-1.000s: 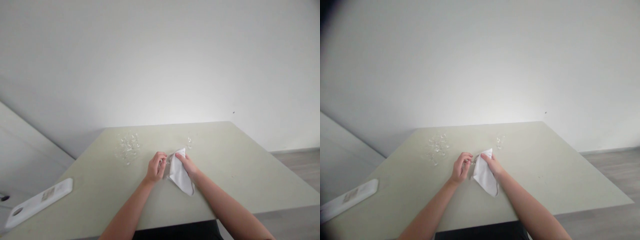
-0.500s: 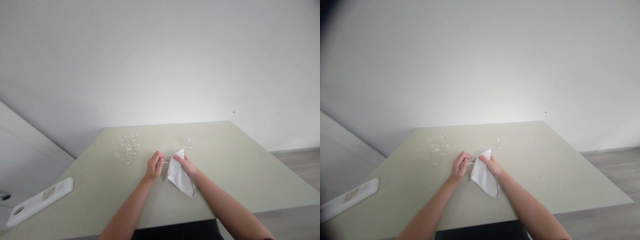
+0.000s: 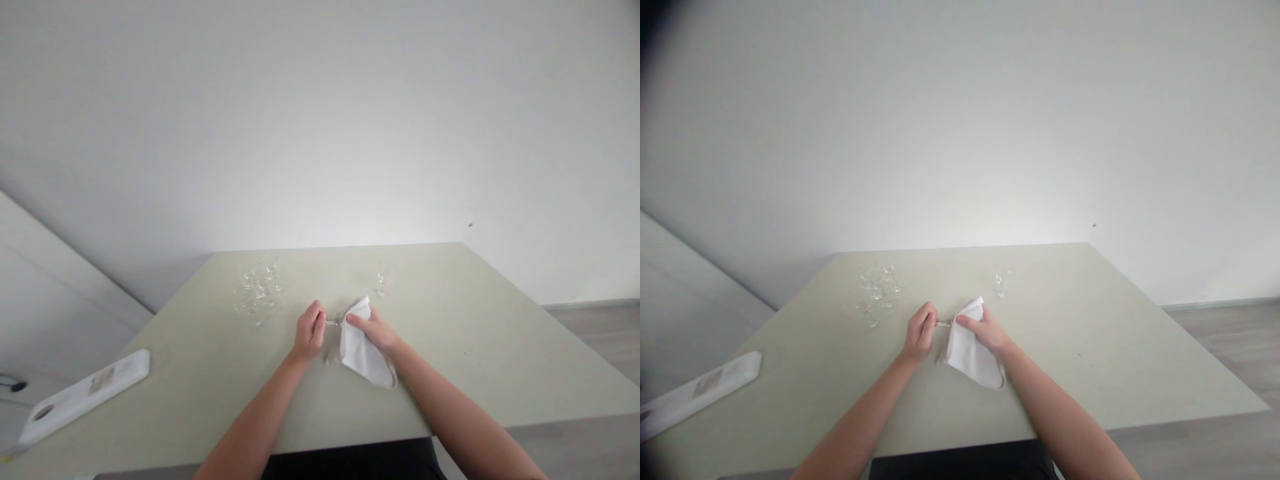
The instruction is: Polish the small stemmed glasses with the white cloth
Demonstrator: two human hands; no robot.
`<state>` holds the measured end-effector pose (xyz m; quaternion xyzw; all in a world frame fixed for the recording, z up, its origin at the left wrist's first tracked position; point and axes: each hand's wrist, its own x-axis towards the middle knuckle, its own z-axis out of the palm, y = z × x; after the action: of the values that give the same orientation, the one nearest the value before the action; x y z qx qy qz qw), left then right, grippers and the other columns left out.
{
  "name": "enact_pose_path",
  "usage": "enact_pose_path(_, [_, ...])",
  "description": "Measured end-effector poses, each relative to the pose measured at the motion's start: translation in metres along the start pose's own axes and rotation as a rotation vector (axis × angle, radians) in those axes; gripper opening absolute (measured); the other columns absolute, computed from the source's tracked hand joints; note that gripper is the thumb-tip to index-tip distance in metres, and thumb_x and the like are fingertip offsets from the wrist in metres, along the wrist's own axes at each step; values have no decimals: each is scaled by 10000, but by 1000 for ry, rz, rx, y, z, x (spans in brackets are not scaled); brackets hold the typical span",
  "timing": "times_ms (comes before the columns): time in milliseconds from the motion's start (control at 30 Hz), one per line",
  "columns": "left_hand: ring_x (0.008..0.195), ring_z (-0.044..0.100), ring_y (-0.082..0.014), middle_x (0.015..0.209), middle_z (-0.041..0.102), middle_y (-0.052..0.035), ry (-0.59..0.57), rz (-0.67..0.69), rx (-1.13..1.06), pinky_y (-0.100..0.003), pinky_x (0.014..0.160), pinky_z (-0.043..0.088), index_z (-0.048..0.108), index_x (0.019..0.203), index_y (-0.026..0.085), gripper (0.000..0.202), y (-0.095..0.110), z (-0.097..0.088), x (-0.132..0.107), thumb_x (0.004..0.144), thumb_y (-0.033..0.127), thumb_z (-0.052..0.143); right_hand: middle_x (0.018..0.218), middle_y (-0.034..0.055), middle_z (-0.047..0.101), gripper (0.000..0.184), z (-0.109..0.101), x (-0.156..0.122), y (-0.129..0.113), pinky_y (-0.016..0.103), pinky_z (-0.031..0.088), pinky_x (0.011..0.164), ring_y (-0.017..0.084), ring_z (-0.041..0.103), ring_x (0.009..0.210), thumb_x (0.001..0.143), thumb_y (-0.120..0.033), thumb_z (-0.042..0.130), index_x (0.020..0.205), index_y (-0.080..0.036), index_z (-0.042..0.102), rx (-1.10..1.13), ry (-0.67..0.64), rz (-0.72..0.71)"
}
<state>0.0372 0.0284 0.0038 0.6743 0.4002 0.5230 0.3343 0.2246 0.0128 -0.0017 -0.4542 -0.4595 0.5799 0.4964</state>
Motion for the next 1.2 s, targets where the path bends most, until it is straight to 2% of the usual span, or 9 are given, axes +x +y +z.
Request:
enact_pose_path(100, [421,326,-111,520,390,38,-54,-376,-114,-246,439,288,424,612,219,400,-6,8,8,880,511,371,889,16,693,477,-2,0,-3,304,497,749,182,625,816,605,-377,855,992,-212,631,-184,1,-239])
enact_pose_path(167, [387,287,-100,506,394,43,-96,-459,-147,-236,411,248,442,624,214,426,-7,9,11,870,550,353,901,17,691,490,-2,1,-4,306,496,761,185,625,829,604,-368,855,1013,-214,633,-175,26,-269])
enact_pose_path(333, [679,524,-170,782,585,-56,-132,121,49,-294,638,432,599,843,194,331,2,-4,0,866,502,479,698,-9,644,371,3,1,-3,282,480,574,157,594,600,712,-492,749,889,-200,603,149,55,159])
enact_pose_path(433, [716,543,-198,724,579,-69,-153,226,92,-328,688,443,600,731,198,349,6,-6,-5,909,443,427,692,-16,634,361,4,0,-1,268,468,567,142,583,587,727,-486,745,878,-193,598,146,9,172])
enact_pose_path(500, [632,524,-172,648,553,-48,-82,91,11,-299,617,427,569,645,196,383,5,-4,-4,916,421,416,727,-17,637,358,2,0,0,266,472,603,139,588,625,721,-457,766,890,-192,593,47,-30,21])
enact_pose_path(667, [352,302,-63,474,486,11,8,-580,-435,-205,377,173,479,517,178,350,-5,2,10,773,412,527,998,44,677,466,-5,-1,0,354,469,883,206,613,930,692,-363,811,1088,-203,624,-306,-158,-421])
enact_pose_path(767, [299,244,-44,451,500,13,-37,-692,-508,-197,351,125,489,524,173,292,-9,-3,16,705,393,554,1149,62,640,500,-6,-2,1,368,408,1000,230,568,1080,692,-343,808,1143,-211,636,-310,-204,-507])
enact_pose_path(1000, [298,217,-26,457,500,36,71,-667,-605,-181,353,118,440,537,181,239,-8,-10,19,679,350,532,868,67,739,411,-3,2,4,392,506,855,267,678,879,774,-537,543,931,-186,689,540,-149,59])
enact_pose_path(1200, [333,266,-38,444,485,32,141,-546,-591,-178,370,144,433,506,174,278,-6,-6,15,706,335,540,792,25,730,260,7,2,4,313,510,745,198,666,742,645,-301,715,875,-184,684,458,-183,155])
